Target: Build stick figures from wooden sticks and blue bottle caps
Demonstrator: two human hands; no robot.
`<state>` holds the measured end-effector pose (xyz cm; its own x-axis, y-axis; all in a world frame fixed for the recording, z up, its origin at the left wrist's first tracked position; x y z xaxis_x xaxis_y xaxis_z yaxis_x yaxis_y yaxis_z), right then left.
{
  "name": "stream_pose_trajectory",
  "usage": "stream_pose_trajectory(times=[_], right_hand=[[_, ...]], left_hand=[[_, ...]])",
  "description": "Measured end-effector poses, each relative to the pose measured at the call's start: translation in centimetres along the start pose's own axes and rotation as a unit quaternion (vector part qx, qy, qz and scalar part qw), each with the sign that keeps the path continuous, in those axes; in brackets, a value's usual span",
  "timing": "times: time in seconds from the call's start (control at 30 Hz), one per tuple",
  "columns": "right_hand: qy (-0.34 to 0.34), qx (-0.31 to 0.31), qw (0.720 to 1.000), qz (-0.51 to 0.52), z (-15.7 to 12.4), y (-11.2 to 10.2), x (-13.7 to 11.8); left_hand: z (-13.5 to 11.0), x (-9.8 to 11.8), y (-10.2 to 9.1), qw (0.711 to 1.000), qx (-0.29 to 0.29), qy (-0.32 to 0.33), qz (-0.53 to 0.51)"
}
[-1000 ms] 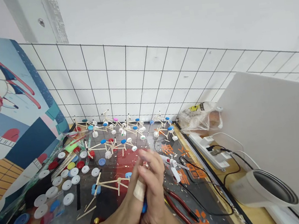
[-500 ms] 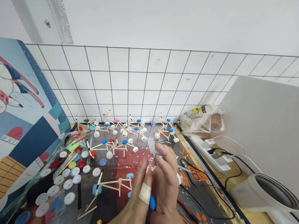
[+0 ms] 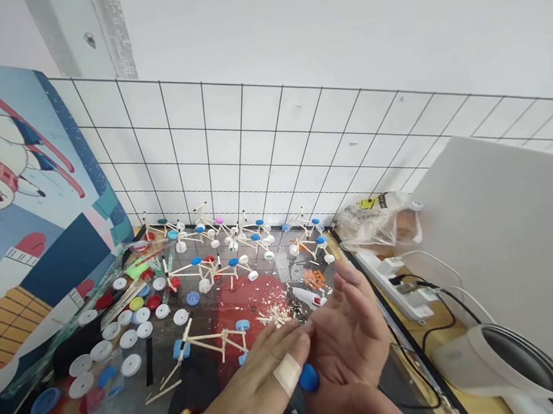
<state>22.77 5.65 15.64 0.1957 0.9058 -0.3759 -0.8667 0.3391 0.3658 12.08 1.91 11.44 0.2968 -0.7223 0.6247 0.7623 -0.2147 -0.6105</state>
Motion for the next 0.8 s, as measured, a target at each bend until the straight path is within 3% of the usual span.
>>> stream_pose_trajectory(times=[0.2,0.3,0.4,0.5,0.57,0.73,0.8], right_hand=[[0.019,-0.012,0.999,0.037,0.1,-0.2,0.4],[0.007,-0.03,0.998,0.061,0.2,-0.6,0.5],[0.006,-0.153,0.987,0.055,0.5,-1.5,0.2],[0.0,-0.34,0.94,0.025,0.8,-2.2,-0.1],[-0.03,-0.401,0.915,0.026,0.9,-2.3,-0.1],[-0.069,-0.397,0.915,0.032,1.0,-2.2,0.0],[-0.082,-0.389,0.917,0.033,1.0,-2.2,-0.2]], left_hand=[[0.4,1.1,-1.8,0.99,0.127,0.045,0.029],[0.6,1.6,-2.3,0.981,0.187,0.059,-0.014],[0.5,2.2,-2.9,0.963,0.234,0.019,-0.133],[0.2,2.3,-3.2,0.927,0.263,-0.095,-0.248],[0.0,2.3,-3.3,0.903,0.257,-0.156,-0.305],[0.4,2.2,-3.1,0.85,0.227,-0.197,-0.433],[0.9,2.1,-3.0,0.773,0.233,-0.221,-0.548]])
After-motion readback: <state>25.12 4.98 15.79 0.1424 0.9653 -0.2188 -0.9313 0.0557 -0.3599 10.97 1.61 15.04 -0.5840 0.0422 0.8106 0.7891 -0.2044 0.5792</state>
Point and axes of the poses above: each hand's wrist, its own z-axis towards the middle knuckle, its own y-axis out of the palm, x = y × z, the point moved 1 cm from there along z, towards the middle knuckle, and after that the axes turned 6 degrees about -y, right-handed, at the moved point
